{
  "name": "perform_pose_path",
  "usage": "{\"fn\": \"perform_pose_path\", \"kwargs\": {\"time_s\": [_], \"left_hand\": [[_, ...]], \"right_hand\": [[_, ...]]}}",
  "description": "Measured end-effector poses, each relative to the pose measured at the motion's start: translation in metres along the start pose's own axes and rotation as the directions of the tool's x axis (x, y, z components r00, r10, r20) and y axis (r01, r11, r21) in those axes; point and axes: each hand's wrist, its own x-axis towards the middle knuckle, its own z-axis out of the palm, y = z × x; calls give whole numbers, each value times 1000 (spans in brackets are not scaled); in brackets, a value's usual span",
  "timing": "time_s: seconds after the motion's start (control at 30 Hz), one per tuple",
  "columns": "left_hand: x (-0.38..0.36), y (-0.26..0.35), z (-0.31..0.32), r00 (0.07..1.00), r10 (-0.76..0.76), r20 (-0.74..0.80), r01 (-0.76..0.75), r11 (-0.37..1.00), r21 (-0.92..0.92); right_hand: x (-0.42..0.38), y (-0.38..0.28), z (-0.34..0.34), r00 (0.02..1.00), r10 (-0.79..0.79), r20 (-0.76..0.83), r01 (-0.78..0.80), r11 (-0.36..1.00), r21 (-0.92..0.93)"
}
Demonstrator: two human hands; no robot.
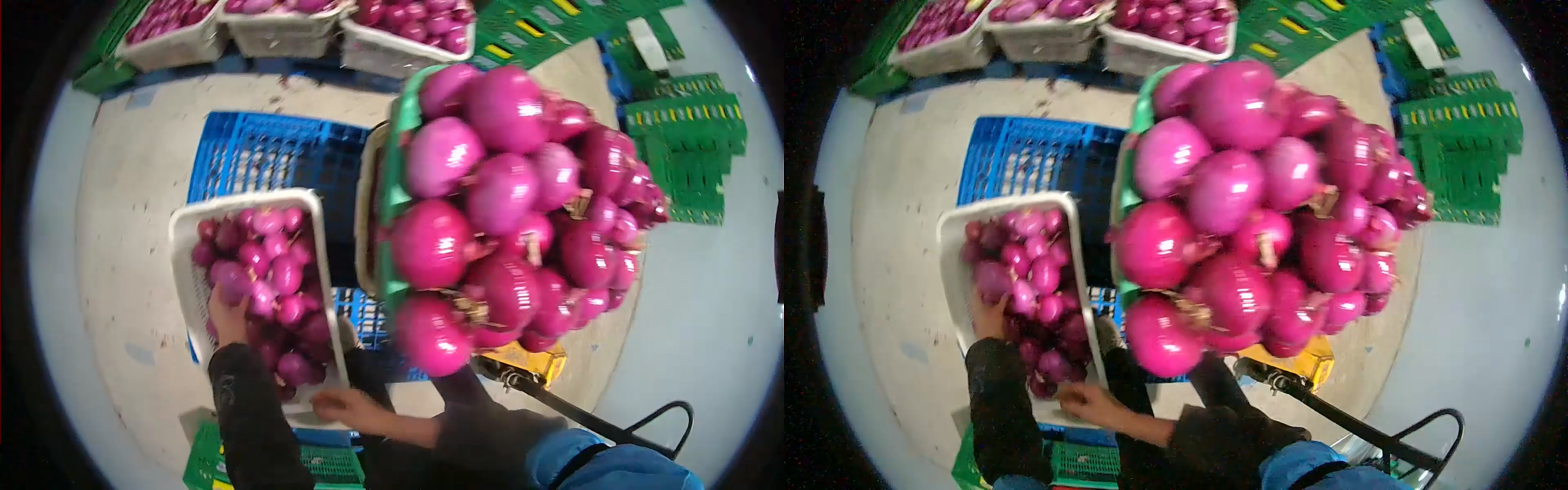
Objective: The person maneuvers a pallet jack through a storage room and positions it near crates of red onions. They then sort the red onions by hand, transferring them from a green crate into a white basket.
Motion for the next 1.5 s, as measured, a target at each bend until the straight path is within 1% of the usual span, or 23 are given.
{"fn": "perform_pose_path", "kwargs": {"time_s": [0.03,0.07,0.1,0.13,0.17,0.2,0.23,0.27,0.3,0.33,0.4,0.47,0.53,0.6,0.63,0.7,0.73,0.8,0.87,1.07,1.27,1.33,1.5], "left_hand": [[6,-1,-6,1000,-15,7,14,993,118],[6,3,-9,1000,7,29,-10,993,117],[7,9,-12,1000,-2,-5,2,999,34],[10,21,-11,999,-19,-37,17,999,-45],[18,33,-1,994,-104,-43,88,955,-282],[20,56,11,995,-88,-36,74,957,-281],[17,88,23,987,162,-10,-162,975,-154],[9,129,38,918,395,47,-394,919,-33],[5,171,55,938,341,60,-336,938,-86],[-1,222,79,955,288,74,-276,951,-138],[-14,295,125,936,291,196,-180,877,-446],[-39,379,173,899,353,260,-323,934,-151],[-63,435,207,784,506,359,-558,828,52],[-66,468,238,629,624,462,-729,680,74],[-67,477,251,634,623,457,-729,679,87],[-67,487,272,673,532,513,-734,567,375],[-64,492,276,677,529,512,-731,564,384],[-58,498,281,693,457,558,-710,565,420],[-53,495,286,687,466,558,-719,550,426],[-43,491,284,609,496,619,-769,561,307],[-32,472,283,566,625,537,-799,575,174],[-31,467,284,535,680,502,-829,537,156],[-31,473,281,551,627,551,-814,550,187]], "right_hand": [[-23,-24,-8,999,-21,-28,21,1000,2],[-46,-49,-15,999,-53,9,54,996,-75],[-67,-72,-21,995,-82,50,89,984,-152],[-86,-91,-27,994,-102,37,107,984,-144],[-105,-109,-35,977,-211,8,210,968,-135],[-125,-129,-45,949,-315,-17,310,941,-132],[-146,-157,-61,899,-436,-30,420,881,-217],[-167,-187,-82,836,-548,-32,516,803,-298],[-188,-211,-103,776,-628,-55,534,700,-474],[-207,-233,-126,707,-705,-58,519,572,-635],[-238,-268,-171,513,-843,-160,358,380,-853],[-254,-299,-221,408,-877,-255,218,365,-905],[-250,-328,-269,395,-909,-130,53,164,-985],[-234,-345,-300,496,-858,-132,-29,136,-990],[-223,-350,-316,549,-829,-103,-53,89,-995],[-201,-350,-337,611,-788,-81,-97,26,-995],[-195,-350,-342,656,-749,-97,-138,8,-990],[-192,-352,-347,669,-736,-103,-114,36,-993],[-191,-351,-350,688,-717,-109,-93,62,-994],[-193,-346,-351,607,-794,-19,16,37,-999],[-194,-345,-355,521,-853,-18,151,113,-982],[-198,-348,-354,500,-866,-21,204,141,-969],[-204,-345,-350,510,-837,-198,292,386,-875]]}}
